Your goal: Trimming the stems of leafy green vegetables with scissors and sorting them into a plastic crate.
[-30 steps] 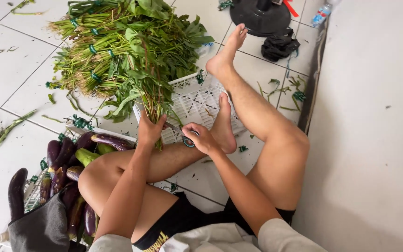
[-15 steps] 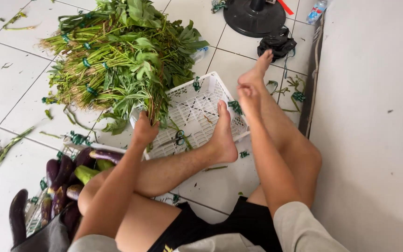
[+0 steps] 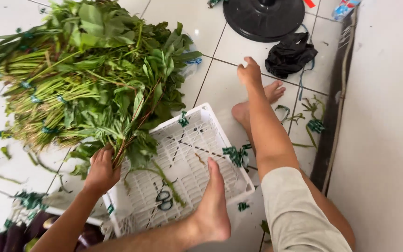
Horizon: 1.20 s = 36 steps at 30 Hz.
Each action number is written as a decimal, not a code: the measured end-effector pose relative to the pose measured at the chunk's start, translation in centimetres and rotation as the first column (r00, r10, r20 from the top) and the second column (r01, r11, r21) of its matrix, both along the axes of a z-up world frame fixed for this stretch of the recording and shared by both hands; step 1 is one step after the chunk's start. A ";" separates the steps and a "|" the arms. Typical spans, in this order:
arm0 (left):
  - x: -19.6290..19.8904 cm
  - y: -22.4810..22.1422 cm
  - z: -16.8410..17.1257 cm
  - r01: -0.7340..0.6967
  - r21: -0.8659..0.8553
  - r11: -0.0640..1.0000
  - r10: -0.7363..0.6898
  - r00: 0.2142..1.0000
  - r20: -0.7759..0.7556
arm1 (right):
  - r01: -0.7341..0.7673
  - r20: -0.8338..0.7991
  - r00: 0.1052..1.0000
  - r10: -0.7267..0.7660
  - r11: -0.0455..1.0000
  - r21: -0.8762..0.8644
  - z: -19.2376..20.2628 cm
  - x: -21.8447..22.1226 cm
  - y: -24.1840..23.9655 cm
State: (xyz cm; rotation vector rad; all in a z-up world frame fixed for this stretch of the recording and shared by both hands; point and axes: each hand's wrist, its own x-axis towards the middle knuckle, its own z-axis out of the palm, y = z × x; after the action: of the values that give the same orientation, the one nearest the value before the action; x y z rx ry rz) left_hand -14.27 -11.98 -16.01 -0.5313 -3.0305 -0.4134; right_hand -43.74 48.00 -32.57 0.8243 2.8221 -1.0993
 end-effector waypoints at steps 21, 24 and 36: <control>0.5 -1.1 1.8 0.019 -0.096 0.995 -0.002 0.983 0.181 | -0.375 0.162 0.927 0.338 0.828 0.416 -0.2 -13.2 0.8; 0.3 0.2 3.0 -0.023 -0.076 0.997 0.037 0.981 0.190 | -0.301 -0.031 0.932 0.361 0.820 0.487 0.3 -12.3 1.0; 0.7 -0.7 1.8 0.007 -0.066 0.998 0.003 0.989 0.150 | -0.169 -0.132 0.922 0.363 0.686 0.708 -2.8 -13.0 3.2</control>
State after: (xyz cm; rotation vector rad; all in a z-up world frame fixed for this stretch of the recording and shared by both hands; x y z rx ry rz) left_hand -13.52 -12.70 -14.17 -0.5297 -3.1987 -0.3709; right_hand -56.78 51.19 -35.39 0.2159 3.4608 -0.0756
